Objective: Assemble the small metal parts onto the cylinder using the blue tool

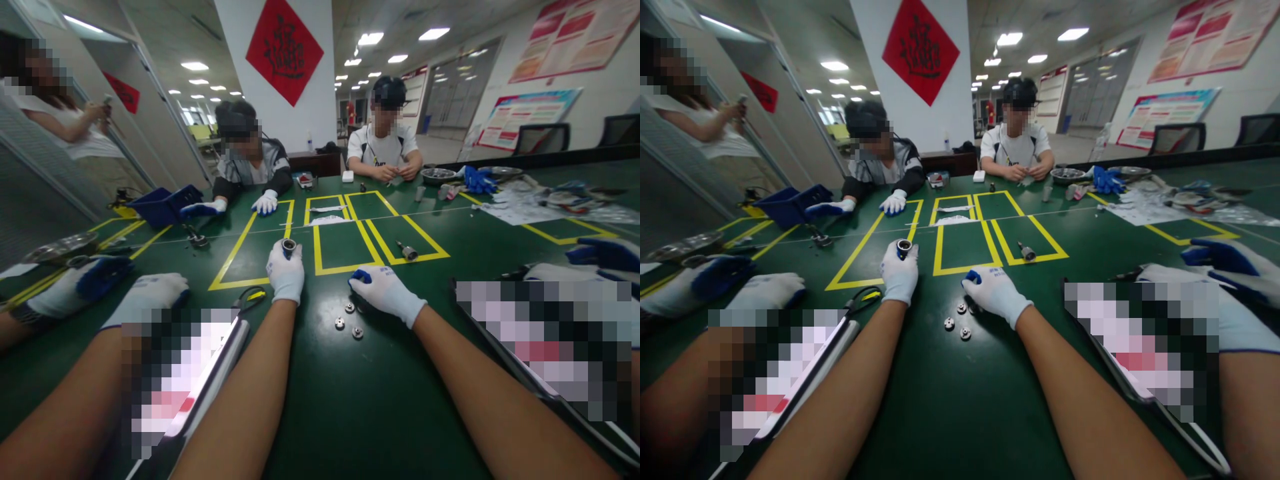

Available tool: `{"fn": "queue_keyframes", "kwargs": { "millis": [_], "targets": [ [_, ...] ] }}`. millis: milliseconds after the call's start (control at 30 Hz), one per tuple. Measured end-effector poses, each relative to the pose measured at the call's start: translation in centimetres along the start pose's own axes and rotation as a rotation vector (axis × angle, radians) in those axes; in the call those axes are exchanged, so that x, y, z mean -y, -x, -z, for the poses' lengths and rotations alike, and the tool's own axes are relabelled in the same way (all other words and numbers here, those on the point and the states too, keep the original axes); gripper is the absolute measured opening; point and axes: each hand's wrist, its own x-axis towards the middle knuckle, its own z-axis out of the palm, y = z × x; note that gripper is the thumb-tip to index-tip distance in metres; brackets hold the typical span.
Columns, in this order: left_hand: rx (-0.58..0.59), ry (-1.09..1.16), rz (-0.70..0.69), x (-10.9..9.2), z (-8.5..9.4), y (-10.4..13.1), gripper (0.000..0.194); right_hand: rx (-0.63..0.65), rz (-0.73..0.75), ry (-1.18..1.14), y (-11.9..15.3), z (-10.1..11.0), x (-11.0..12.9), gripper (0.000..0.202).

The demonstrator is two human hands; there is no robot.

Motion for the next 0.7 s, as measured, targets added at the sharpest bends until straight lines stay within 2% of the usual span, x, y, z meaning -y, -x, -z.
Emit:
{"fn": "queue_keyframes", "kwargs": {
  "millis": [133, 333, 467, 600, 700],
  "targets": [
    [0.131, 0.11, -0.048, -1.2, -0.4, 0.9, 0.03, -0.038, 0.018, -0.01, -0.2, -0.1, -0.3, 0.021],
    [0.307, 0.248, -0.079, -4.5, -1.4, 3.9, 0.024, -0.099, 0.027, -0.038, -0.4, -0.4, -0.7, 0.021],
    [0.418, 0.338, -0.095, -6.6, -2.0, 5.9, 0.024, -0.23, -0.038, -0.075, -0.8, -0.7, -1.2, 0.018],
    [0.52, 0.397, -0.143, -7.8, -2.0, 6.1, 0.033, -0.269, -0.055, -0.145, -1.1, -0.6, -1.4, 0.011],
    [0.488, 0.388, -0.182, -8.0, -1.6, 5.3, 0.038, -0.243, -0.04, -0.17, -1.0, -0.4, -1.2, 0.014]
  ]
}}
